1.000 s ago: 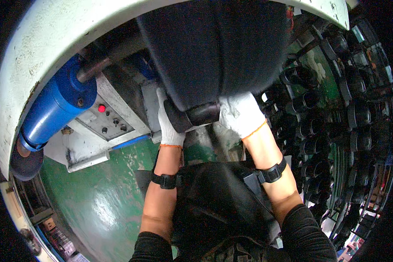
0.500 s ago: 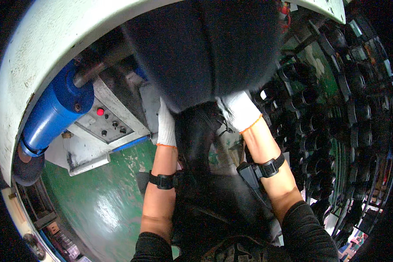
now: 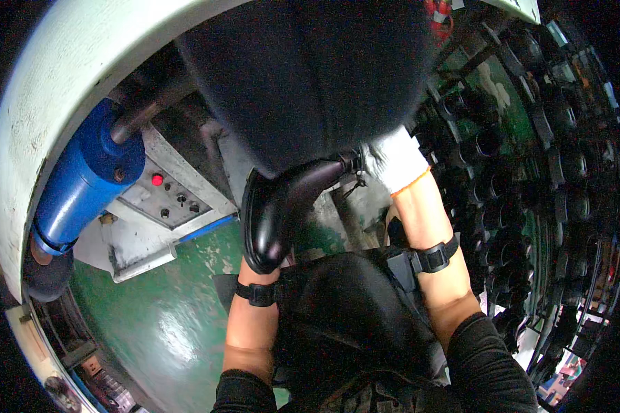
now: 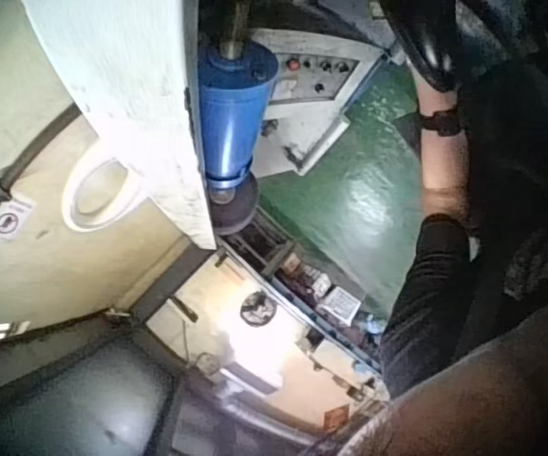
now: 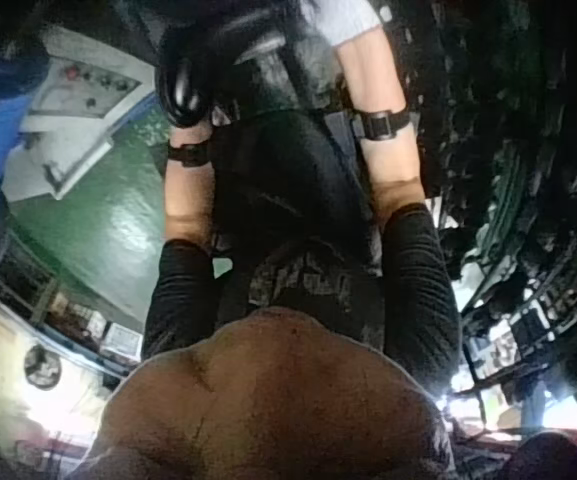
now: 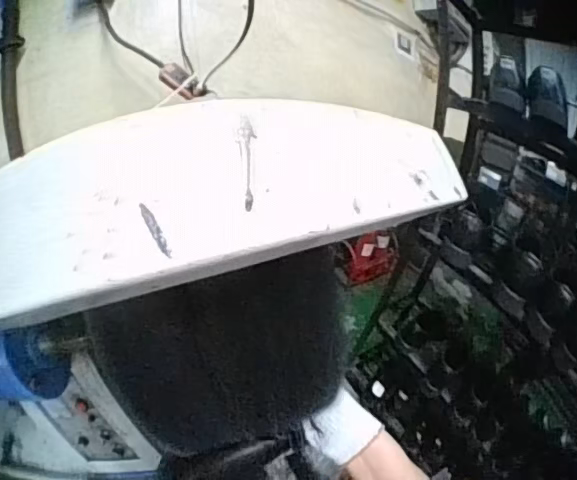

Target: Polishing leather shoes using an industrial buffing wheel machine and organizing them onto a rack.

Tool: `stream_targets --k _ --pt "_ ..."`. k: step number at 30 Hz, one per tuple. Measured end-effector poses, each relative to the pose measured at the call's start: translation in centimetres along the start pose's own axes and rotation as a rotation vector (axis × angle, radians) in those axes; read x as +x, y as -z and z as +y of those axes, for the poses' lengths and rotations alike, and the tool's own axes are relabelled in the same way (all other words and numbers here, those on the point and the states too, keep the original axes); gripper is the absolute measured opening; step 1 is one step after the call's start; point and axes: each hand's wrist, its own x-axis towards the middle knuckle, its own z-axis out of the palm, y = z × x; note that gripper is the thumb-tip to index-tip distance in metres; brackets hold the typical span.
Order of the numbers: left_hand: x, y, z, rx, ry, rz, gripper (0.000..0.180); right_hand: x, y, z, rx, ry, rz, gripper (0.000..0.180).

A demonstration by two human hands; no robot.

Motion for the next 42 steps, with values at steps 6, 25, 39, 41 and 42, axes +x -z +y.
stream_targets --k 6,25,39,41,42 --pt "1.7 0.3 -1.5 0.054 -0.067 0.053 0.042 -0.2 2.3 0.9 -0.022 -0.011 -0.04 0.033" --pt "2.8 -0.8 -15.1 -0.237 -0.016 0.438 0.047 -0.6 6.7 0.0 0.708 -0.248 -0.267 0.024" --pt "1.4 4.9 -14.0 -0.833 -0.055 0.575 0.044 -1.2 2.2 -2.2 0.502 0.188 -0.111 0.018" --pt "1.3 5.3 -13.6 -0.854 -0.1 0.598 0.045 -0.9 1.9 -3.2 0.787 -0.017 -0.141 0.016" --pt "1.0 5.4 -13.3 -0.75 -0.121 0.593 0.045 -0.4 2.0 -5.0 1.037 -0.231 -0.145 0.015"
